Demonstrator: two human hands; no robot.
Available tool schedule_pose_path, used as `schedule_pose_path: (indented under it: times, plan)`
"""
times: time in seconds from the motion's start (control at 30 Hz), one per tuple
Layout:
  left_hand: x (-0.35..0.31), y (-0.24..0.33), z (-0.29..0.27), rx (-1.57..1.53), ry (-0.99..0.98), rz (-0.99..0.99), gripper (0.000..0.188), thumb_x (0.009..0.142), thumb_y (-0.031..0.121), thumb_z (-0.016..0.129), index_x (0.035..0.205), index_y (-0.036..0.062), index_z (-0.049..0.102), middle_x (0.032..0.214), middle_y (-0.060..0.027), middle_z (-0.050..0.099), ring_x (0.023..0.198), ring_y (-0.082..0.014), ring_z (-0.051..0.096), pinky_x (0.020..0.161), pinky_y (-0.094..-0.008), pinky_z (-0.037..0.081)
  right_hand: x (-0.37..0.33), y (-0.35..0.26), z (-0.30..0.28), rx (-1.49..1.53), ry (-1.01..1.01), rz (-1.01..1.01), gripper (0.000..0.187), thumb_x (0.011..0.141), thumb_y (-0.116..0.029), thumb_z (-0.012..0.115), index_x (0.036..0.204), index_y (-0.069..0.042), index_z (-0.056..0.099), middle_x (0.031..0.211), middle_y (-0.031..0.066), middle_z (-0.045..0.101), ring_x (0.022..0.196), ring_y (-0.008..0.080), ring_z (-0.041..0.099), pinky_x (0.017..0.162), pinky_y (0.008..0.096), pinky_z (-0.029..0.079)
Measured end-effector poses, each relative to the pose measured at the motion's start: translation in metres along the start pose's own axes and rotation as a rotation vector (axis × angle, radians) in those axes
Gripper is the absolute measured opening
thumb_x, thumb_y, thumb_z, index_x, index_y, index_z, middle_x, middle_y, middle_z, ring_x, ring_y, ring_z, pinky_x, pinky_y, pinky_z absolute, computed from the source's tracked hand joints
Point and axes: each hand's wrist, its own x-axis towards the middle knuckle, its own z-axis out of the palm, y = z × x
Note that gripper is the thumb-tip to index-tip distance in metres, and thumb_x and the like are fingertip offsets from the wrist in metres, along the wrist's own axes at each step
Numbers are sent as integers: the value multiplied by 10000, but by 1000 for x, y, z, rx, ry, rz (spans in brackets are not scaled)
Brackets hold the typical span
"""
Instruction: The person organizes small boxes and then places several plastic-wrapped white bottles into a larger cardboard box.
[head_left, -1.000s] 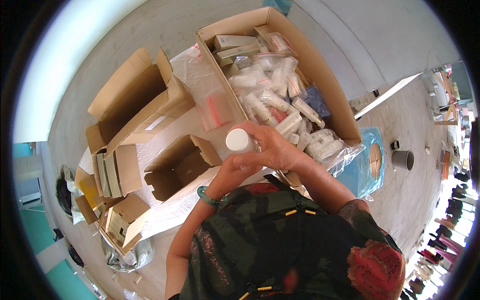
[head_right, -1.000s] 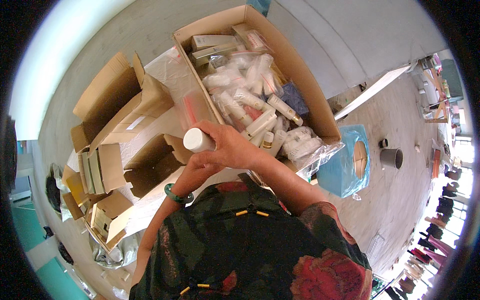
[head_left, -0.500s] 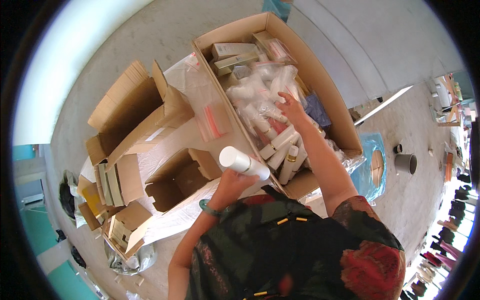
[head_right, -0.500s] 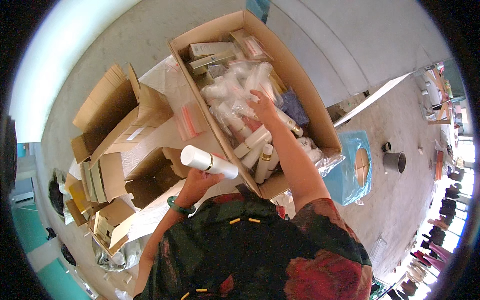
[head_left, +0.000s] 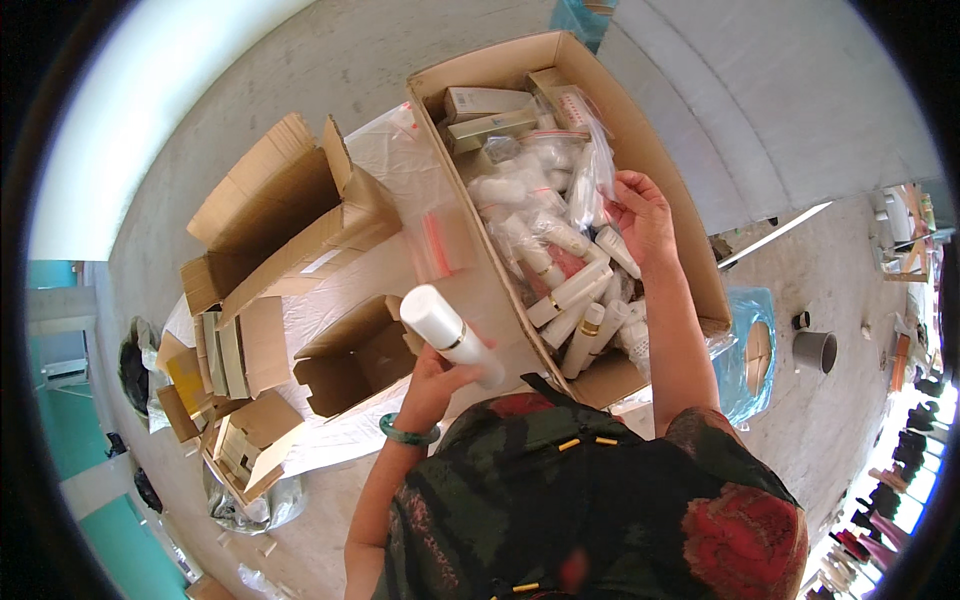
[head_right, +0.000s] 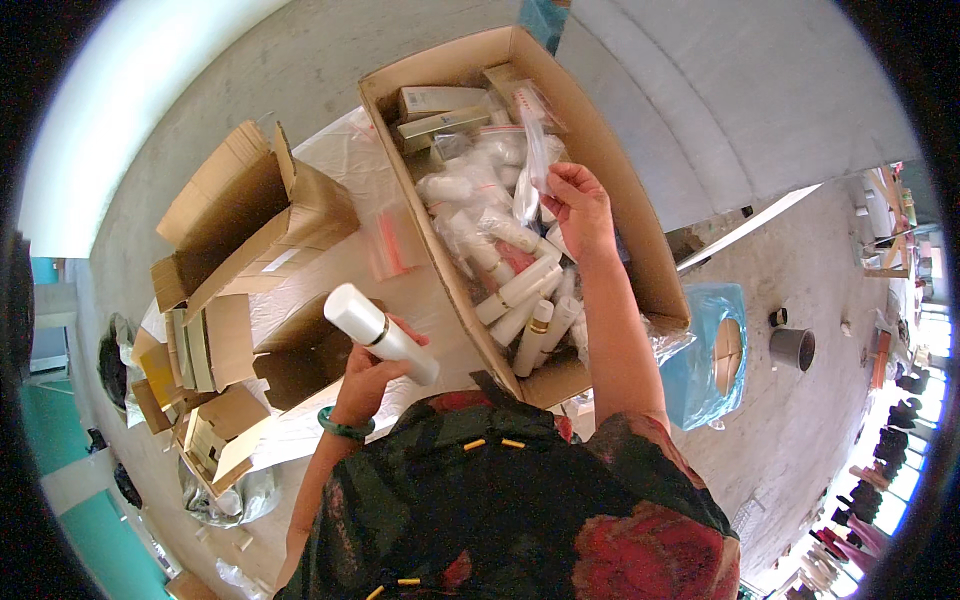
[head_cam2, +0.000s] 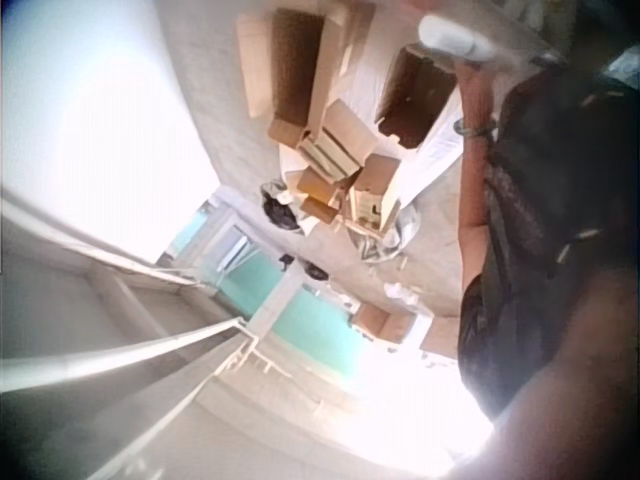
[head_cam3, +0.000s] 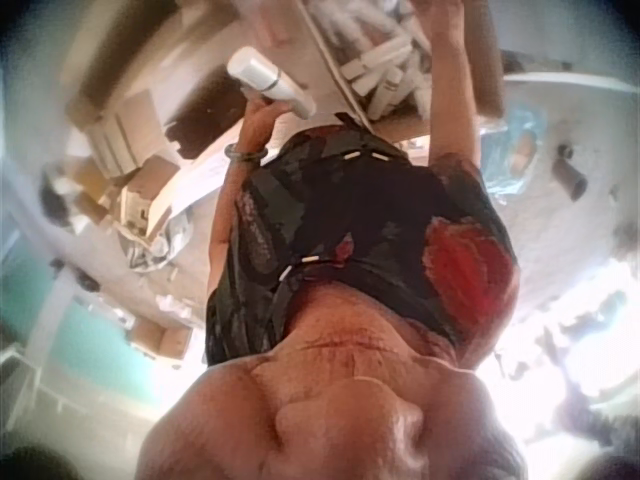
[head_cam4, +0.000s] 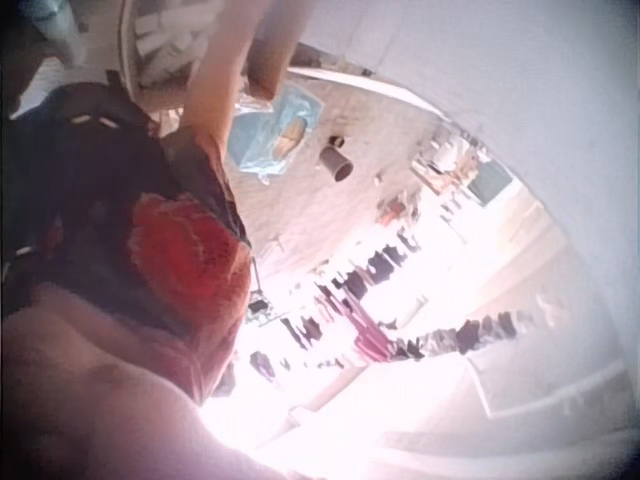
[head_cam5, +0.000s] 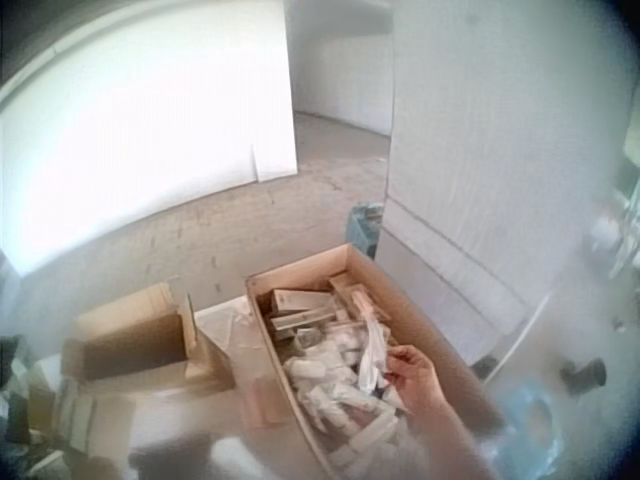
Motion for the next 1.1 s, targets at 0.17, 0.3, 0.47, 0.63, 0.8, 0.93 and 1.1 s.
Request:
schedule_pose_path:
  times: [0.17,0.3,0.47,0.63,0.8,0.93,1.1]
  plan:
    - [4,8,-3,14,-26,66,435,747,251,664,1078,32,488,885,-72,580,809,-193,597,744,-330,475,-39,-35,20,381,-219,86,402,824,-17,518,1222,-12,459,1100,78,559,927,123,564,726,227,494]
    - [11,18,-3,-77,-168,79,463,775,304,646,1112,25,494,993,-109,568,814,-185,597,693,-311,491,-66,-27,36,659,-387,168,507,768,3,566,1256,-11,430,937,40,507,755,123,486,645,242,444]
    - [11,22,9,-109,-264,52,497,824,302,586,1209,15,458,1173,-163,533,811,-177,595,675,-293,499,-99,-24,62,699,-443,187,387,782,-20,568,1161,-29,491,855,22,479,714,124,460,644,256,432]
    - [3,1,-4,-171,-255,4,566,929,473,376,1276,25,382,1004,-133,580,697,-155,567,659,-305,478,-91,-4,37,235,-183,145,310,858,-86,531,1163,-41,503,920,28,563,830,139,545,722,266,456]
    - [-5,-6,-18,-289,-193,-56,549,947,479,305,1251,32,400,966,-126,585,745,-174,567,691,-324,479,-89,42,-14,-271,284,183,375,887,-163,532,1243,-73,458,1018,12,542,927,117,514,814,270,418]
    - [-7,-11,-26,-356,-197,-23,434,948,364,397,1231,35,407,1039,-135,576,910,-209,574,795,-354,480,-106,63,-28,-526,229,229,433,864,-200,578,1262,-83,455,1097,26,524,946,116,506,810,261,420]
    - [2,-16,-18,-381,-198,5,383,901,179,512,1238,41,392,1166,-153,530,1089,-269,522,945,-393,411,-106,91,-26,-886,180,115,611,787,-284,666,1299,-67,410,1230,138,493,1084,241,508,907,359,414]
